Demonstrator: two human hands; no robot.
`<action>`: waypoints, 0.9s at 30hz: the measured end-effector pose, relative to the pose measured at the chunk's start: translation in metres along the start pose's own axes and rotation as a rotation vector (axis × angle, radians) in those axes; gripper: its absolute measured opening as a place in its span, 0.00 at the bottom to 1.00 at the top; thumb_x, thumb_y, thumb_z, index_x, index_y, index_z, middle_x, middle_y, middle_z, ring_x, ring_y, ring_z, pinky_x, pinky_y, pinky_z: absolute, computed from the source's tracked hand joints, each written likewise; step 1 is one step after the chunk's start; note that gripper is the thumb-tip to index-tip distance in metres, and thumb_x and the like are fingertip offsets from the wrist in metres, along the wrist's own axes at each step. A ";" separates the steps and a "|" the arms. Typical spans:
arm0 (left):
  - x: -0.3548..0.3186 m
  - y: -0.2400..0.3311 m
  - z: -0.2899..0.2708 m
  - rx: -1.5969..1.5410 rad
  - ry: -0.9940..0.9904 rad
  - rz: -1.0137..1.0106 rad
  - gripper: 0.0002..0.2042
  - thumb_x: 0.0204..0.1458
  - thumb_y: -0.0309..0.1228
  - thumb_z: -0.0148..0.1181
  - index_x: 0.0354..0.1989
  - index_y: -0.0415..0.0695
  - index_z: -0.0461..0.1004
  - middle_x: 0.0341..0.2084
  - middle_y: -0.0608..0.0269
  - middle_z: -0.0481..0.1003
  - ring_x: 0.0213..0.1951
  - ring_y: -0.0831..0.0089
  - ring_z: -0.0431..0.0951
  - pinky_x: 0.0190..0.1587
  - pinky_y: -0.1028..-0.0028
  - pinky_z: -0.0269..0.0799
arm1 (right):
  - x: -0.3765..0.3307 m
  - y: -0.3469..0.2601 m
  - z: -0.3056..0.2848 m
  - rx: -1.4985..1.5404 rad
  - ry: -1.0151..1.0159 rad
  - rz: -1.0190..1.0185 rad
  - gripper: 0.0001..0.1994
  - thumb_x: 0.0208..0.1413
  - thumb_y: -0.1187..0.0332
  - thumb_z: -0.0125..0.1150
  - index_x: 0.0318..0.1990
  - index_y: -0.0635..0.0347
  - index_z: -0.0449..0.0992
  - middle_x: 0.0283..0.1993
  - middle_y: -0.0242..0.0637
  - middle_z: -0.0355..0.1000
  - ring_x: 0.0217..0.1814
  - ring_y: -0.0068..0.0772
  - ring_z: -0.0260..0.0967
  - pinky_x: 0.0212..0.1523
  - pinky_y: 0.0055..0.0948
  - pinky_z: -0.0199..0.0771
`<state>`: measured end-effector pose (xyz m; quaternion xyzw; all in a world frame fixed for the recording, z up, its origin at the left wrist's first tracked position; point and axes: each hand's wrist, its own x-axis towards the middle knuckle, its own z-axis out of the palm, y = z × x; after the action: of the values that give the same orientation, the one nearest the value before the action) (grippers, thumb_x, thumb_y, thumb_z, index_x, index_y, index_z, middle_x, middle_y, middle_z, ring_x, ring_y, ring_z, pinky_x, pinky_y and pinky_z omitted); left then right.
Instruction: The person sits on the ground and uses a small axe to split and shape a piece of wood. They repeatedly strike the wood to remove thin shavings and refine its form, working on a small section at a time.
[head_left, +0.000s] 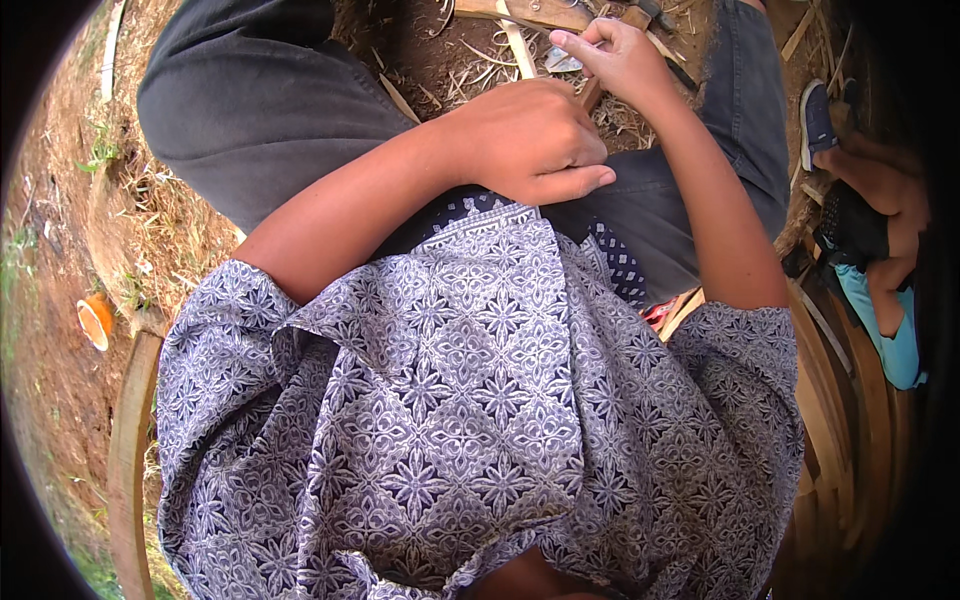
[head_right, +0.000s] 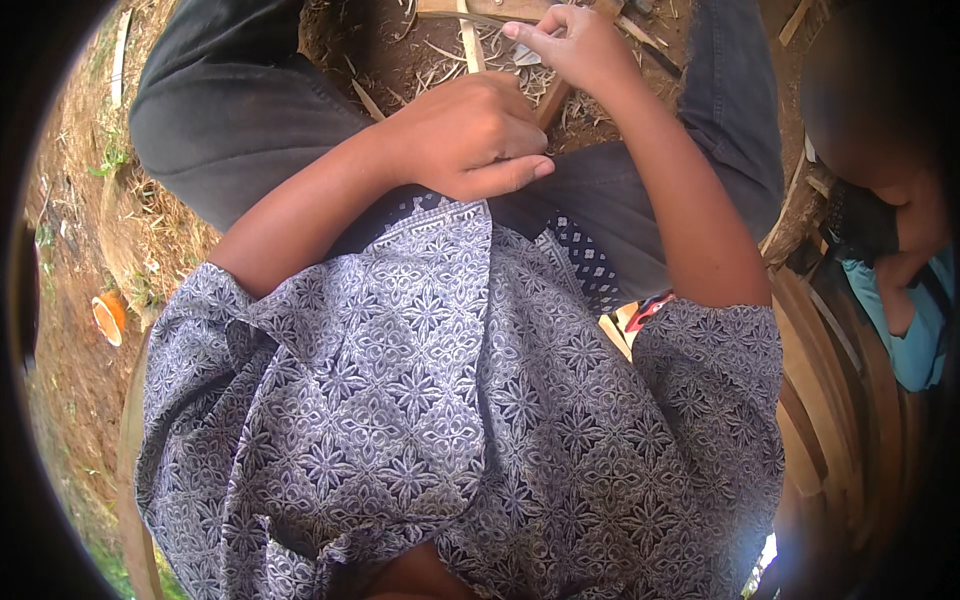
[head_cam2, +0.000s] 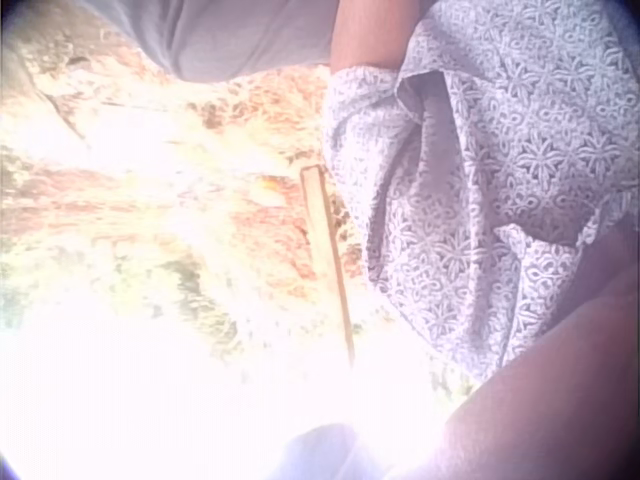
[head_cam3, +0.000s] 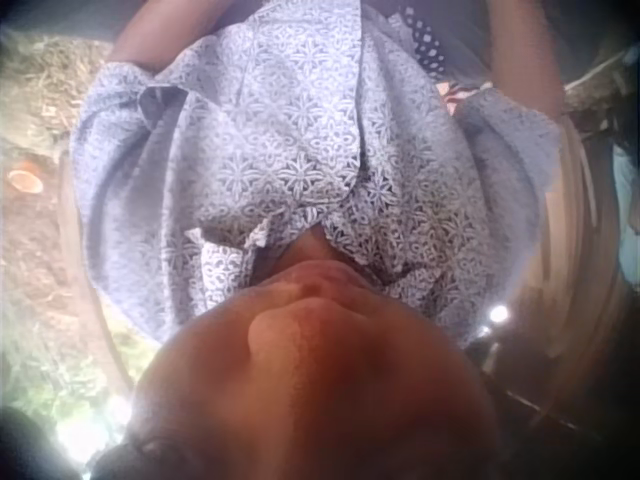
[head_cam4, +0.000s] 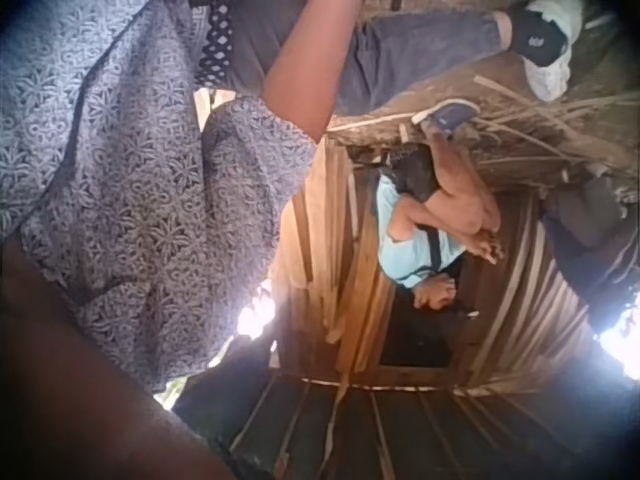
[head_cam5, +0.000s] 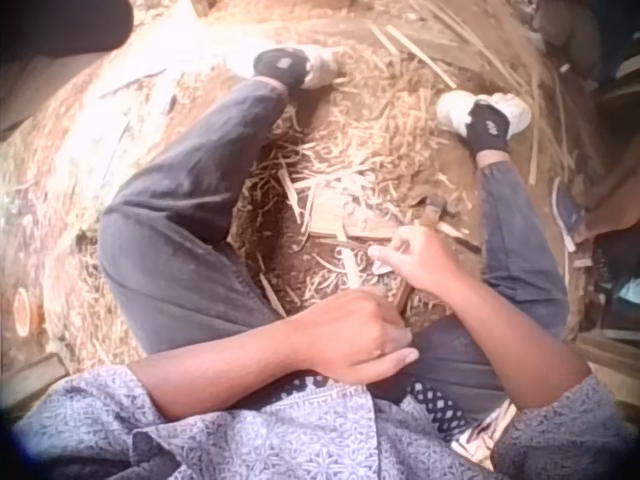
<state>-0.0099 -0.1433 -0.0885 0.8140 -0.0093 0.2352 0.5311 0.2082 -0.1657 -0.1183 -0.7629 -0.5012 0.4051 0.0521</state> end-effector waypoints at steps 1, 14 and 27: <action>0.001 0.000 0.001 0.009 0.001 0.010 0.19 0.62 0.37 0.54 0.18 0.43 0.70 0.16 0.57 0.70 0.25 0.52 0.71 0.38 0.58 0.68 | 0.002 0.001 0.001 -0.021 0.007 -0.024 0.27 0.54 0.39 0.71 0.26 0.56 0.76 0.21 0.28 0.73 0.23 0.16 0.68 0.26 0.23 0.67; 0.003 -0.001 0.002 0.028 0.038 0.050 0.20 0.64 0.37 0.52 0.19 0.43 0.68 0.16 0.58 0.68 0.25 0.54 0.71 0.38 0.58 0.66 | 0.040 -0.038 0.005 -0.244 0.093 0.105 0.25 0.52 0.41 0.70 0.43 0.53 0.86 0.37 0.46 0.83 0.38 0.45 0.81 0.42 0.41 0.77; -0.002 0.004 0.002 0.050 -0.051 0.009 0.18 0.66 0.38 0.50 0.24 0.42 0.72 0.21 0.56 0.71 0.30 0.54 0.72 0.42 0.58 0.65 | 0.017 -0.052 -0.006 -0.267 -0.017 0.067 0.24 0.52 0.41 0.69 0.40 0.52 0.86 0.34 0.42 0.83 0.36 0.42 0.81 0.40 0.40 0.77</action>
<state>-0.0116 -0.1474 -0.0870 0.8327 -0.0206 0.2172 0.5089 0.1779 -0.1245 -0.0990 -0.7760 -0.5252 0.3426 -0.0679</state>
